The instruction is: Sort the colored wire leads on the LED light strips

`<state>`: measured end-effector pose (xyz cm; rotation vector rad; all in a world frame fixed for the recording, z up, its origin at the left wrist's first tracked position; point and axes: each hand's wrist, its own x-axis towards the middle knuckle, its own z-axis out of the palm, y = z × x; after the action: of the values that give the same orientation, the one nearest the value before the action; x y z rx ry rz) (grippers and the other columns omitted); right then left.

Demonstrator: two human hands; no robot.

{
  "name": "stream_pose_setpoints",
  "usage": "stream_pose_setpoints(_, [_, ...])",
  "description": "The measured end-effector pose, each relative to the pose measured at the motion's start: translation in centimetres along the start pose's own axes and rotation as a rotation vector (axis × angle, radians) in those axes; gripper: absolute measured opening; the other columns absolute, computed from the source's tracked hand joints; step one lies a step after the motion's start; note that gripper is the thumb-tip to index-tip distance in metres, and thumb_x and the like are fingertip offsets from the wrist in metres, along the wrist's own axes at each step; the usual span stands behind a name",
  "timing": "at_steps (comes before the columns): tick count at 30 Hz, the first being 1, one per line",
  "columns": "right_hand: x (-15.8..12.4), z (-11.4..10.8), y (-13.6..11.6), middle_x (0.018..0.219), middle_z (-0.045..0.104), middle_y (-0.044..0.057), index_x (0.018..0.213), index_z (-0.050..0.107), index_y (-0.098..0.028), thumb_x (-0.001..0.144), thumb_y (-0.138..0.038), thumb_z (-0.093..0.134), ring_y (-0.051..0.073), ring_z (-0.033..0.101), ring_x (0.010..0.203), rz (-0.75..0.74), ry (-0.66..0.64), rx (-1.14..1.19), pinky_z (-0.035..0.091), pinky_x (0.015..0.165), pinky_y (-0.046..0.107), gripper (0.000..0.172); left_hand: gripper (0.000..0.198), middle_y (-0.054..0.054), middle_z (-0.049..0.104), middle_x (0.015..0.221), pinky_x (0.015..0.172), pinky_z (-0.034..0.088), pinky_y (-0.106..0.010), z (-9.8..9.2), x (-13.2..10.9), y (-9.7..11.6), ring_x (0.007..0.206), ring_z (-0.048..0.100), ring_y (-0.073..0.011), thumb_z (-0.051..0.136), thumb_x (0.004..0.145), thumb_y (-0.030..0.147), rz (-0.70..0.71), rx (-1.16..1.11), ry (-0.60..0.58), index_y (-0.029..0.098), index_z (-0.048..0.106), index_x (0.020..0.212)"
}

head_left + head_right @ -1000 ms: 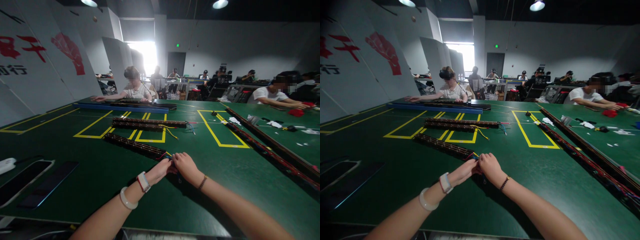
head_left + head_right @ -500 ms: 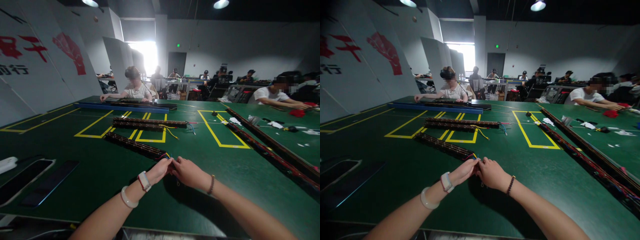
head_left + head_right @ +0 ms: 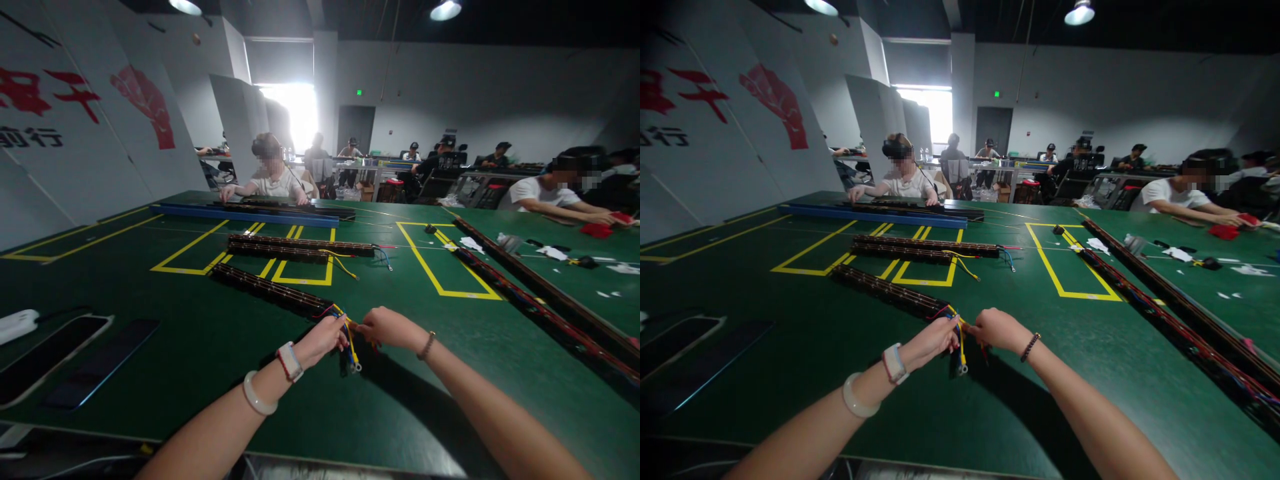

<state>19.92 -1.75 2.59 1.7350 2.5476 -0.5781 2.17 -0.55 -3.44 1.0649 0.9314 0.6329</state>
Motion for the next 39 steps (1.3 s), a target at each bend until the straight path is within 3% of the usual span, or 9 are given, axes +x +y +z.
stream_pose_setpoints(4, [1.5,0.3,2.3,0.071,0.069,0.010,0.073,0.071,-0.018,0.088,-0.036,0.055,0.019,0.061,0.062,0.147,0.229,-0.145,0.035,0.053,0.026,0.028,0.039,0.003,0.052,0.063,0.051,0.029,-0.021,-0.2,-0.5,0.7,0.049,0.042,-0.0050,0.043,0.091,0.047,-0.008,0.035,-0.043,0.012,0.057,0.084])
stream_pose_setpoints(8, [3.1,1.4,3.9,0.081,0.069,0.006,0.083,0.068,-0.019,0.086,-0.035,0.061,0.018,0.063,0.072,0.157,0.409,-0.070,0.036,0.057,0.024,0.018,0.038,0.004,0.049,0.061,0.050,0.025,-0.022,-0.2,-0.8,1.4,0.048,0.037,-0.0049,0.045,0.090,0.047,-0.026,0.044,-0.072,0.013,0.054,0.076])
stream_pose_setpoints(14, [4.6,2.9,4.8,0.076,0.068,0.004,0.078,0.065,-0.017,0.087,-0.036,0.060,0.016,0.059,0.068,0.133,0.462,-0.021,0.034,0.057,0.024,0.021,0.039,0.003,0.049,0.065,0.049,0.022,-0.022,-0.5,-0.5,1.4,0.049,0.035,-0.0042,0.051,0.085,0.051,-0.075,0.011,-0.091,0.013,0.054,0.076])
stream_pose_setpoints(18, [4.6,3.4,4.6,0.076,0.066,0.005,0.074,0.065,-0.018,0.085,-0.036,0.063,0.018,0.058,0.071,0.091,0.522,-0.155,0.035,0.062,0.026,0.021,0.033,0.002,0.053,0.068,0.050,0.024,-0.021,-0.8,-0.4,1.2,0.050,0.039,-0.0046,0.047,0.090,0.043,-0.099,-0.024,-0.105,0.013,0.056,0.081])
stream_pose_setpoints(23, [3.1,4.0,4.1,0.089,0.064,0.009,0.088,0.067,-0.019,0.087,-0.032,0.060,0.022,0.055,0.087,-0.115,0.711,-0.347,0.038,0.079,0.034,0.015,0.028,-0.001,0.057,0.071,0.053,0.030,-0.020,-1.1,0.0,0.8,0.053,0.044,-0.0052,0.047,0.091,0.035,-0.083,-0.086,-0.141,0.010,0.061,0.090])
stream_pose_setpoints(26, [2.0,4.2,3.8,0.093,0.064,0.008,0.099,0.065,-0.018,0.091,-0.024,0.052,0.018,0.054,0.085,-0.429,0.750,-0.348,0.040,0.083,0.033,0.016,0.026,-0.001,0.058,0.070,0.053,0.031,-0.020,-1.1,0.4,0.5,0.052,0.045,-0.0052,0.049,0.091,0.034,-0.075,-0.179,-0.161,0.011,0.059,0.092])
stream_pose_setpoints(29, [1.2,4.4,3.4,0.098,0.065,0.006,0.112,0.062,-0.022,0.094,-0.018,0.047,0.016,0.055,0.087,-0.684,0.689,-0.388,0.041,0.088,0.033,0.024,0.020,0.000,0.058,0.070,0.053,0.032,-0.019,-1.2,0.7,0.2,0.053,0.047,-0.0054,0.050,0.091,0.031,-0.068,-0.244,-0.158,0.012,0.055,0.090])
stream_pose_setpoints(32, [1.2,4.5,3.1,0.109,0.064,0.006,0.123,0.056,-0.024,0.095,-0.018,0.045,0.016,0.055,0.097,-0.769,0.620,-0.438,0.042,0.092,0.034,0.030,0.015,0.001,0.056,0.069,0.052,0.033,-0.019,-1.2,0.9,0.1,0.052,0.048,-0.0051,0.052,0.090,0.028,-0.072,-0.255,-0.160,0.013,0.053,0.089])
stream_pose_setpoints(39, [1.4,4.4,3.2,0.112,0.065,0.006,0.119,0.059,-0.021,0.096,-0.018,0.044,0.018,0.056,0.103,-0.823,0.630,-0.364,0.044,0.094,0.035,0.028,0.020,0.002,0.054,0.062,0.046,0.030,-0.020,-1.2,1.0,-0.2,0.042,0.044,-0.0054,0.044,0.094,0.034,-0.054,-0.135,-0.179,0.015,0.049,0.089])
